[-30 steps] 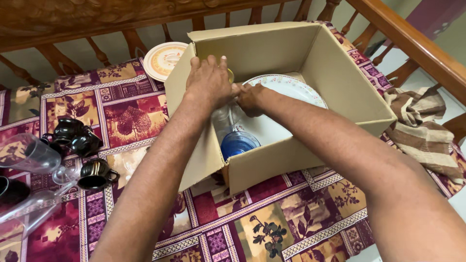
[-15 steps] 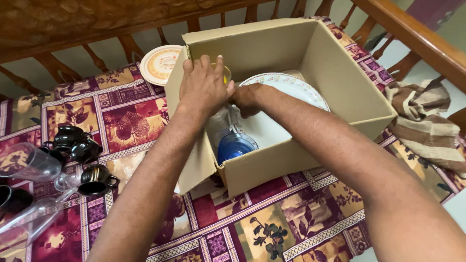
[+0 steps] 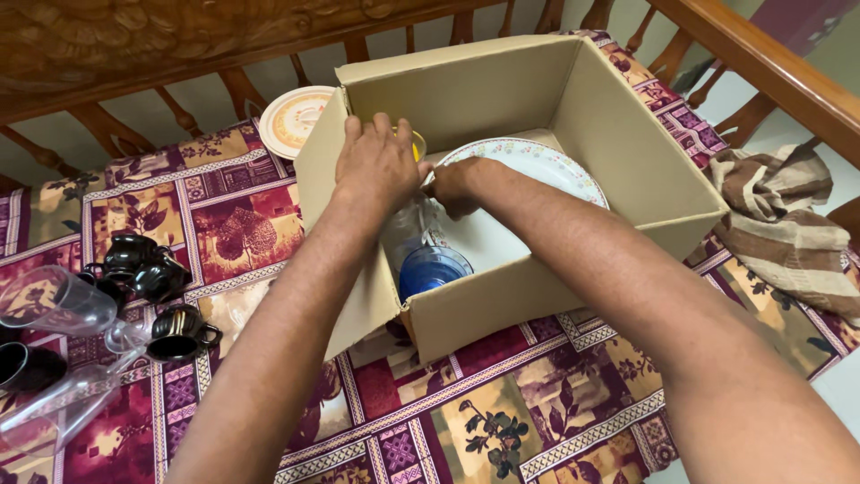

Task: The person wipes several plates with a cloth, then places them into a cardboard box. They also pack bowls, glasses, and mugs into the box. The task is performed on a dining table with a patterned tablecloth.

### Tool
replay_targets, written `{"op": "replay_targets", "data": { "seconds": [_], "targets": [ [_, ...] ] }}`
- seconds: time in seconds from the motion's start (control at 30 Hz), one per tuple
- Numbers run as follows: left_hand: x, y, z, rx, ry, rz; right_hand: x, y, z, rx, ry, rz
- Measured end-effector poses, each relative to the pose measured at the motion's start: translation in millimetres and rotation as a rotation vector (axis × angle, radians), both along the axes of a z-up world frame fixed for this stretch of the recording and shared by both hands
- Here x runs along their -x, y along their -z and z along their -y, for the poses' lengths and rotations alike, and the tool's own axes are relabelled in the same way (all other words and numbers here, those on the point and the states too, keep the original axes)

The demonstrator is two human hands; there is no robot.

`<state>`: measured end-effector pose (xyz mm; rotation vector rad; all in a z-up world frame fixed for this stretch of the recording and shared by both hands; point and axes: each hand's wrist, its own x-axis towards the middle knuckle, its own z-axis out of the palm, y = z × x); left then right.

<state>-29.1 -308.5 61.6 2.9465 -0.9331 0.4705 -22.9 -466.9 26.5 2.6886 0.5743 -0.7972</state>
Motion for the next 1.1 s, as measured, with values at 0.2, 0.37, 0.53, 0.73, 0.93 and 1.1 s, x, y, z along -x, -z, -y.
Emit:
{"op": "replay_targets", "data": {
  "seconds": [0.2, 0.37, 0.53, 0.73, 0.93, 1.1],
  "targets": [
    [-18, 8, 13, -0.125, -0.093, -0.176, -2, 2, -3, 0.089, -0.010, 0.016],
    [-14, 4, 9, -0.202, -0.087, -0.215, -5, 5, 4, 0.036, 0.002, -0.039],
    [-9, 0, 12, -0.220, -0.118, -0.257, -16, 15, 29, -0.118, 0.046, -0.019],
    [-10, -4, 2, 0.037, -0.056, -0.268, -8, -19, 42, -0.268, 0.284, 0.060],
    [-2, -5, -2, 0.093, -0.047, -0.246, 1, -38, 32, -0.799, 0.419, -0.292],
    [-7, 0, -4, 0.227, -0.011, -0.210, 9, -44, 29, -0.914, 0.345, -0.369]
  ]
}}
